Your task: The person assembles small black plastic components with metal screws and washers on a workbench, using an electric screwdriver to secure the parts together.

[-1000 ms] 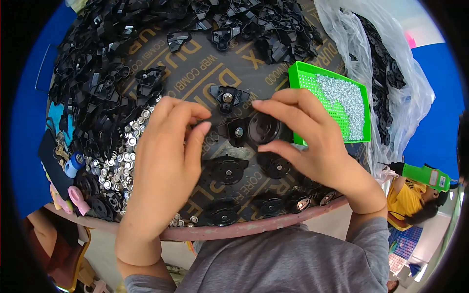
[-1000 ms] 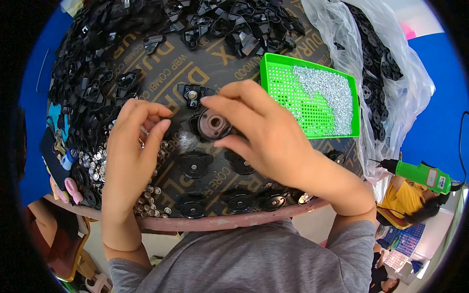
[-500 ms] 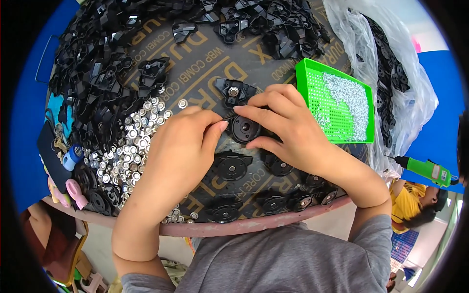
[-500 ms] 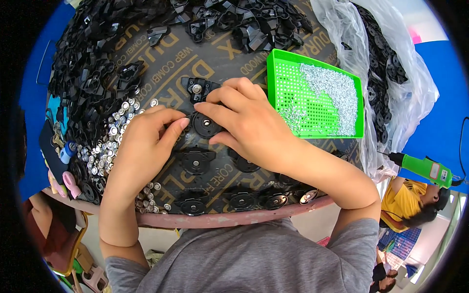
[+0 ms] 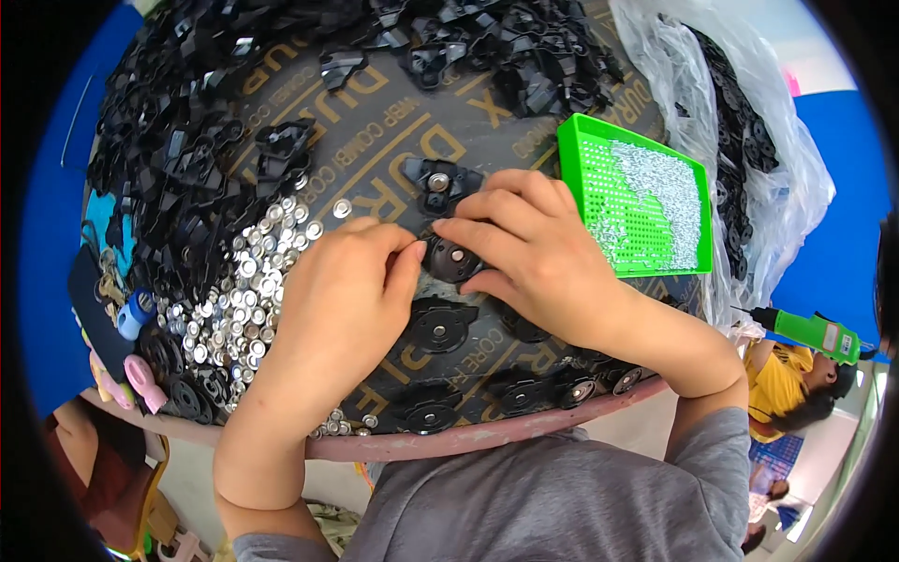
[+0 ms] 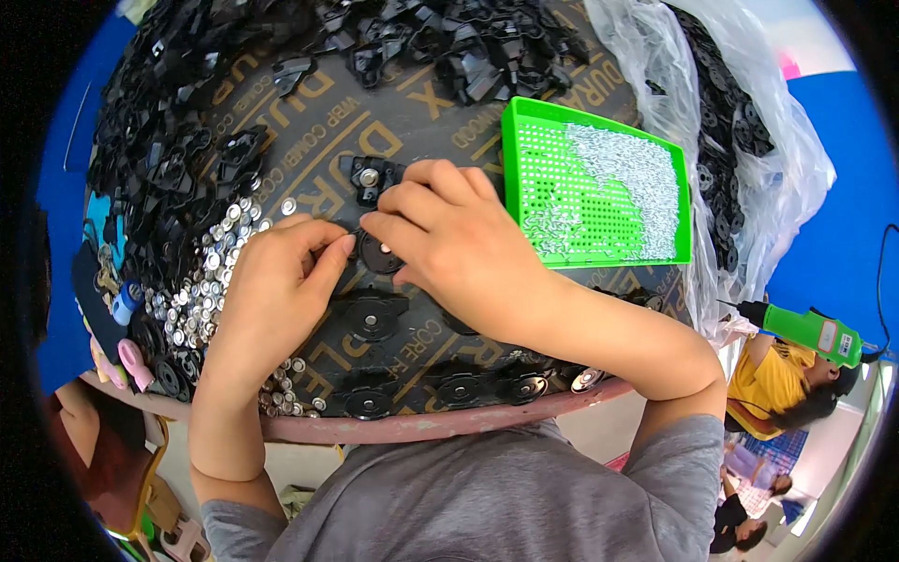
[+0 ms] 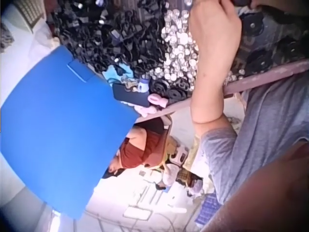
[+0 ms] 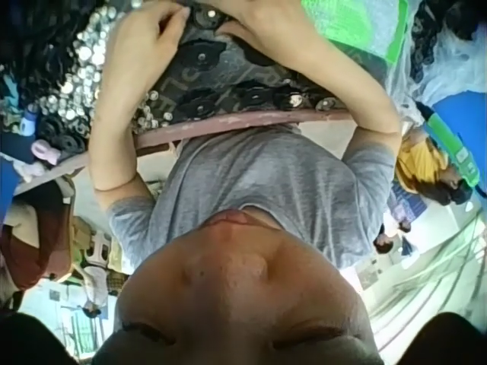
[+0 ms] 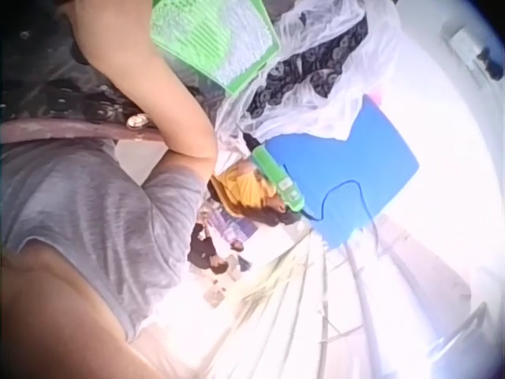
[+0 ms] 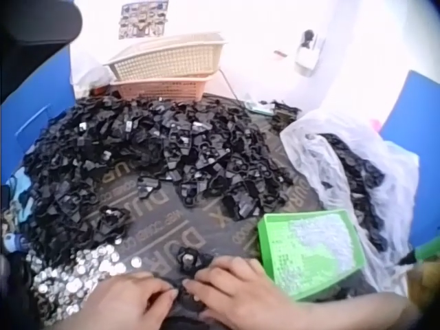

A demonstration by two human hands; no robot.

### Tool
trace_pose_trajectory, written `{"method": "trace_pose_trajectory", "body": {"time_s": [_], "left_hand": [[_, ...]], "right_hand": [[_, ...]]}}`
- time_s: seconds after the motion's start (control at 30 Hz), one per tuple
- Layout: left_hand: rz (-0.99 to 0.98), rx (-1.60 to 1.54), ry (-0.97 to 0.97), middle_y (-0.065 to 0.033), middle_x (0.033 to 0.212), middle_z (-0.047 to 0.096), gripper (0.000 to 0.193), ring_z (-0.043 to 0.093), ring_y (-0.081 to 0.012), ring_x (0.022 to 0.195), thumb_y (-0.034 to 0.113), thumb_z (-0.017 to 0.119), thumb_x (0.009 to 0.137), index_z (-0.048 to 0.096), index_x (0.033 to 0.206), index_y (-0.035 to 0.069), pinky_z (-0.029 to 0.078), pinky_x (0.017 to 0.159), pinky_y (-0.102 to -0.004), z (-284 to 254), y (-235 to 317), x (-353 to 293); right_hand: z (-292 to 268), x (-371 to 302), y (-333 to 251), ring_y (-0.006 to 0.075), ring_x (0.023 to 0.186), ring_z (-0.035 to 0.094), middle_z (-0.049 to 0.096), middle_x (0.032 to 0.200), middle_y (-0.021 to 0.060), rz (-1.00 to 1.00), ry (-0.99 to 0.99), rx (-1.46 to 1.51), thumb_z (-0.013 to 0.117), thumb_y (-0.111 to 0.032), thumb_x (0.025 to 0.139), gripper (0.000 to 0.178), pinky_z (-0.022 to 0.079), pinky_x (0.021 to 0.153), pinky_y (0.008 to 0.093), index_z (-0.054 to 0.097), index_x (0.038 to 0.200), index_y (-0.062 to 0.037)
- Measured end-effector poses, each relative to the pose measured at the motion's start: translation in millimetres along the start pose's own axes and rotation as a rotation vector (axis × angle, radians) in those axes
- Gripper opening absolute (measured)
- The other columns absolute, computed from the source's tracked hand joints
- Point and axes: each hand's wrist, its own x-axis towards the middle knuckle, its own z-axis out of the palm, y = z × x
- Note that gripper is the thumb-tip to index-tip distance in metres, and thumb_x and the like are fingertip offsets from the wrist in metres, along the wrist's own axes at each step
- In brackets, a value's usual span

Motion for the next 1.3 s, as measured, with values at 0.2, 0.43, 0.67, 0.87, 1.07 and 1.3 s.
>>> {"method": "trace_pose_trajectory", "body": {"time_s": [0.2, 0.43, 0.67, 0.87, 1.07, 1.3], "left_hand": [[-0.017, -0.04, -0.024, -0.0175, 0.082, 0.064, 0.018, 0.063, -0.0361, 0.075, 0.016, 0.064, 0.091, 0.069, 0.088, -0.002, 0.048, 0.069, -0.0429, -0.4, 4.0, 2.6], [-0.036, -0.037, 0.003, -0.0158, 0.08, 0.064, 0.014, 0.062, -0.0302, 0.07, 0.012, 0.064, 0.093, 0.066, 0.092, -0.002, 0.047, 0.065, -0.0388, -15.0, 15.4, -4.4], [-0.009, -0.014, 0.163, -0.0121, 0.078, 0.061, 0.01, 0.056, -0.0212, 0.063, 0.008, 0.062, 0.094, 0.064, 0.098, -0.001, 0.045, 0.06, -0.0332, -11.5, 5.5, 1.4], [0.039, -0.075, 0.236, -0.0085, 0.082, 0.06, 0.014, 0.053, -0.0141, 0.065, 0.005, 0.063, 0.093, 0.064, 0.106, -0.001, 0.045, 0.06, -0.028, -7.1, -3.8, 10.6], [0.012, -0.113, 0.275, -0.0033, 0.089, 0.06, 0.018, 0.054, -0.01, 0.072, 0.004, 0.062, 0.094, 0.065, 0.111, 0.003, 0.046, 0.06, -0.0233, -6.2, -6.3, 11.8], [0.007, -0.15, 0.267, 0.0011, 0.09, 0.06, 0.017, 0.053, -0.0047, 0.076, 0.009, 0.061, 0.097, 0.065, 0.113, 0.004, 0.043, 0.062, -0.0211, -4.8, -1.3, 14.0]], "right_hand": [[-23.6, 0.9, 3.9, 0.0324, 0.117, 0.051, 0.06, 0.115, 0.0088, 0.006, 0.053, -0.012, 0.082, -0.015, 0.063, 0.058, 0.041, 0.098, 0.0434, 0.064, 0.117, -0.005], [-168.4, -83.4, 170.3, 0.0346, 0.09, 0.071, 0.072, 0.104, 0.0174, 0.823, 0.642, -0.584, 0.06, -0.012, 0.091, 0.022, 0.054, 0.082, 0.0388, 0.073, 0.108, -0.0054], [-142.1, -196.2, 278.9, 0.0375, 0.116, 0.062, 0.067, 0.12, 0.0213, 1.49, 0.209, -0.585, 0.076, -0.03, 0.079, 0.047, 0.05, 0.097, 0.0441, 0.067, 0.12, -0.0065], [-133.6, -206.1, 273.0, 0.0368, 0.106, 0.066, 0.07, 0.111, 0.0202, 1.389, 0.448, -0.599, 0.072, -0.019, 0.082, 0.038, 0.051, 0.092, 0.0445, 0.069, 0.118, -0.0095], [-139.0, -165.1, 239.2, 0.042, 0.096, 0.067, 0.071, 0.098, 0.0239, 1.176, 0.954, -0.736, 0.064, -0.011, 0.088, 0.029, 0.051, 0.083, 0.0478, 0.061, 0.116, -0.0027], [-169.8, -136.3, 211.3, 0.0282, 0.082, 0.071, 0.073, 0.091, 0.0155, 1.052, 1.072, -0.518, 0.077, -0.018, 0.083, 0.03, 0.054, 0.075, 0.039, 0.066, 0.103, 0.0008]]}}
